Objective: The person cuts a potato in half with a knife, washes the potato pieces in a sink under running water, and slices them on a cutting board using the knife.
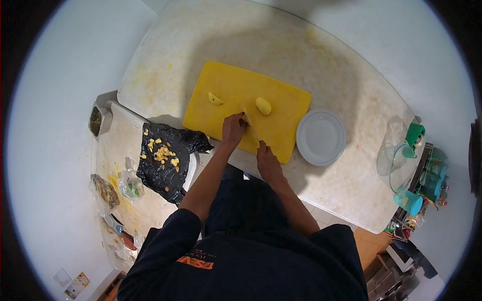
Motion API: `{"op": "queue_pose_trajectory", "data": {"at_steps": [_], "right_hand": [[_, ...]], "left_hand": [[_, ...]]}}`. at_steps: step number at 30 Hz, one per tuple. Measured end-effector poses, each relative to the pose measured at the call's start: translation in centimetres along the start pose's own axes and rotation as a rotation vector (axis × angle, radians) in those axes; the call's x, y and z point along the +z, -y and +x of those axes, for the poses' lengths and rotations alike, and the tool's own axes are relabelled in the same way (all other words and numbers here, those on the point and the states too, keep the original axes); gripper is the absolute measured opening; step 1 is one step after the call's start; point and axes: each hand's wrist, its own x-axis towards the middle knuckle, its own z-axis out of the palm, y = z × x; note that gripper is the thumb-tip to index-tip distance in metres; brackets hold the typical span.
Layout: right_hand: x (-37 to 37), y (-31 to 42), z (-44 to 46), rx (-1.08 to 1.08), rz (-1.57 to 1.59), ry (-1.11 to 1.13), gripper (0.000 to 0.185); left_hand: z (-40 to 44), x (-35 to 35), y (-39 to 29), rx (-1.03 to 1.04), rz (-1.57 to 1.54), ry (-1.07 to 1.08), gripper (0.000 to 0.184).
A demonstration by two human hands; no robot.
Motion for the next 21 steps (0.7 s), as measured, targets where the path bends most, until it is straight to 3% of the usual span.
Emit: {"op": "queue_pose_trajectory", "data": {"at_steps": [8, 17, 21], "right_hand": [[0.3, -0.1, 0.5, -0.015, -0.145, 0.004, 0.035], [0.9, -0.6, 1.0, -0.048, -0.27, -0.043, 0.041], [1.0, -0.7, 1.3, -0.065, -0.31, -0.064, 0.039]], "left_hand": [[0.9, -0.8, -1.9, -0.17, -0.015, 0.124, 0.024], [0.9, -0.7, -1.7, -0.188, -0.065, 0.138, 0.022], [0.5, -0.9, -1.9, -0.1, -0.038, 0.059, 0.022]]}}
